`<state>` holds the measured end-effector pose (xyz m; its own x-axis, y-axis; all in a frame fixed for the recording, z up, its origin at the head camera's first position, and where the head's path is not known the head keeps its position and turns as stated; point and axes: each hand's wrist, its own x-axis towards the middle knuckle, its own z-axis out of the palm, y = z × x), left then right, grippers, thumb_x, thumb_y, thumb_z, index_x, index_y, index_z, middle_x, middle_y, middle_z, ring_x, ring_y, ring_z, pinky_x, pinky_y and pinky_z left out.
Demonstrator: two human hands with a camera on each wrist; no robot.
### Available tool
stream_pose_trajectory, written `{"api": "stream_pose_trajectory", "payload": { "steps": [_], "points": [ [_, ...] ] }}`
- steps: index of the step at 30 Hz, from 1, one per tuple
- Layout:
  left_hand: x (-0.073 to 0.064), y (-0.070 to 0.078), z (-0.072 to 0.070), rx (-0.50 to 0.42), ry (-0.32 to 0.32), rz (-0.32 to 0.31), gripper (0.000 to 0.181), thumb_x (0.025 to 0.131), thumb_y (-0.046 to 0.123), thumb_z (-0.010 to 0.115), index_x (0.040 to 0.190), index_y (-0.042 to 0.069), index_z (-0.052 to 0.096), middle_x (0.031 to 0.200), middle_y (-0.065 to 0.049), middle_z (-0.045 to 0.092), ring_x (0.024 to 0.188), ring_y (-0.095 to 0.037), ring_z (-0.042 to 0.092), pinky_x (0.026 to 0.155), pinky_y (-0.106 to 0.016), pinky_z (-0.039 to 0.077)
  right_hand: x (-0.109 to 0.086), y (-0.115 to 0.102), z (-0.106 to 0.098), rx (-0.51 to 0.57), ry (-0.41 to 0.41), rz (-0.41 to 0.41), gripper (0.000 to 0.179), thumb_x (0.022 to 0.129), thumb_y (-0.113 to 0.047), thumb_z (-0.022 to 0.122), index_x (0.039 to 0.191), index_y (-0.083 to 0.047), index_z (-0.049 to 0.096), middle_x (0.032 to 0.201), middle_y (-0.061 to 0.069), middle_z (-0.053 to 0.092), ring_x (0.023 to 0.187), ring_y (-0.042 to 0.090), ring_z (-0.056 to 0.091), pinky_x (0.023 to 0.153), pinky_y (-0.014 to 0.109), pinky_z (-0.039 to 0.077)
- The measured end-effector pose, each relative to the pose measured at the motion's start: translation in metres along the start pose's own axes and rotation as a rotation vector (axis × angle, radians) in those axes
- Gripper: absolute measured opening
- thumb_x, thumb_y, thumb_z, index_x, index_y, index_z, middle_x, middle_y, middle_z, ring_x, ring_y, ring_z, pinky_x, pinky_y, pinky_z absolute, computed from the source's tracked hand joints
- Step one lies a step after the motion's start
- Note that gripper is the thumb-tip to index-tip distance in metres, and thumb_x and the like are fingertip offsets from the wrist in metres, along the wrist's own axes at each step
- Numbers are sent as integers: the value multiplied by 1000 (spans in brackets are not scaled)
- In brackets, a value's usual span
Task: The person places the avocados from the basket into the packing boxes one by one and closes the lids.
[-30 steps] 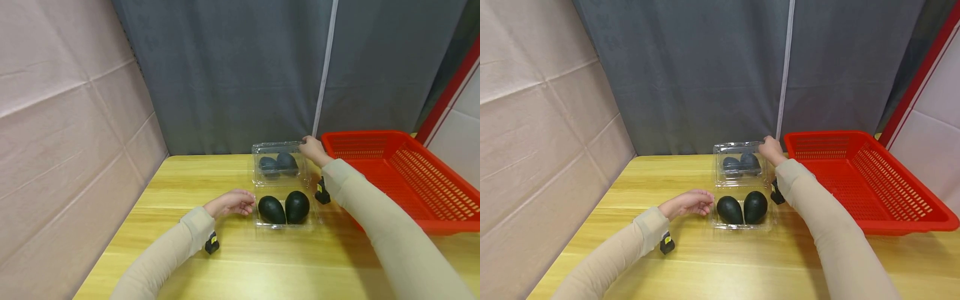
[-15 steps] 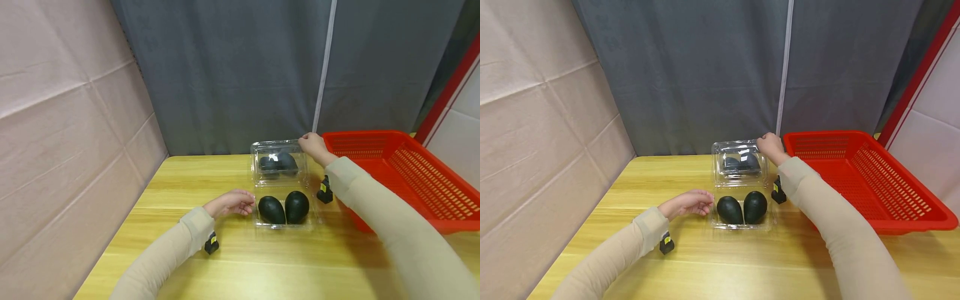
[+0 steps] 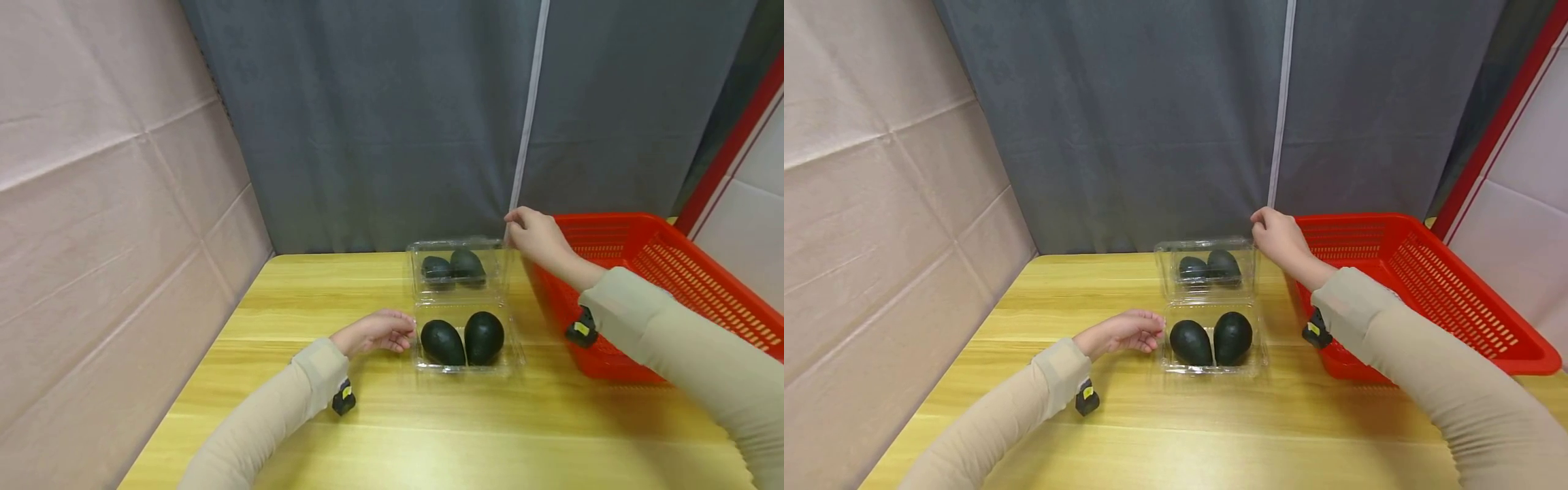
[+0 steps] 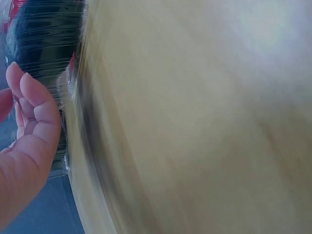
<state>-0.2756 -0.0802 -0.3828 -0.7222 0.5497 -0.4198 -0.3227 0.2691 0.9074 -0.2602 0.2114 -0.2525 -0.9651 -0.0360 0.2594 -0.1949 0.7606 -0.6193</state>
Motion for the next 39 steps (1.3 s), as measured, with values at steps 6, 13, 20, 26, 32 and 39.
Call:
{"api": "stream_pose_trajectory", "payload": {
  "steps": [6,13,20,26,32,39],
  "points": [
    [-4,-1,1,-19,-10,-3,6,94,10,45,92,6,49,72,0,56,55,-7,54,54,-19,48,-25,-1,-3,22,-32,-22,35,89,-6,32,119,1,48,86,18,61,49,21,39,46,30,36],
    [-14,-4,1,17,-18,19,20,96,16,43,107,1,48,77,-1,56,58,-8,56,57,-20,49,-57,3,3,68,-94,-34,34,88,-6,43,121,2,46,76,9,54,59,19,48,53,27,41],
    [-30,-7,1,41,-18,18,36,98,18,37,124,-6,40,81,-3,58,61,-10,58,57,-21,50,-88,11,13,80,-128,-28,39,86,-4,48,124,3,42,76,8,51,59,17,48,50,26,41],
    [-41,-7,6,33,8,35,43,99,25,35,130,-5,36,92,-11,59,64,-13,59,57,-22,50,-110,19,30,-16,-84,-79,38,83,0,52,119,4,44,73,3,51,57,12,42,48,23,37],
    [-50,-8,18,101,18,56,53,97,31,39,132,-8,31,105,-20,58,67,-14,60,60,-22,52,-125,31,45,-26,-65,-96,38,80,2,56,116,4,46,74,1,50,60,7,41,52,22,37],
    [-54,-7,29,131,24,44,53,91,18,49,132,-9,31,100,-18,60,63,-13,59,57,-21,51,-133,44,59,10,-124,-34,44,81,0,55,121,6,40,72,1,47,56,7,39,50,22,35]
  ]
}}
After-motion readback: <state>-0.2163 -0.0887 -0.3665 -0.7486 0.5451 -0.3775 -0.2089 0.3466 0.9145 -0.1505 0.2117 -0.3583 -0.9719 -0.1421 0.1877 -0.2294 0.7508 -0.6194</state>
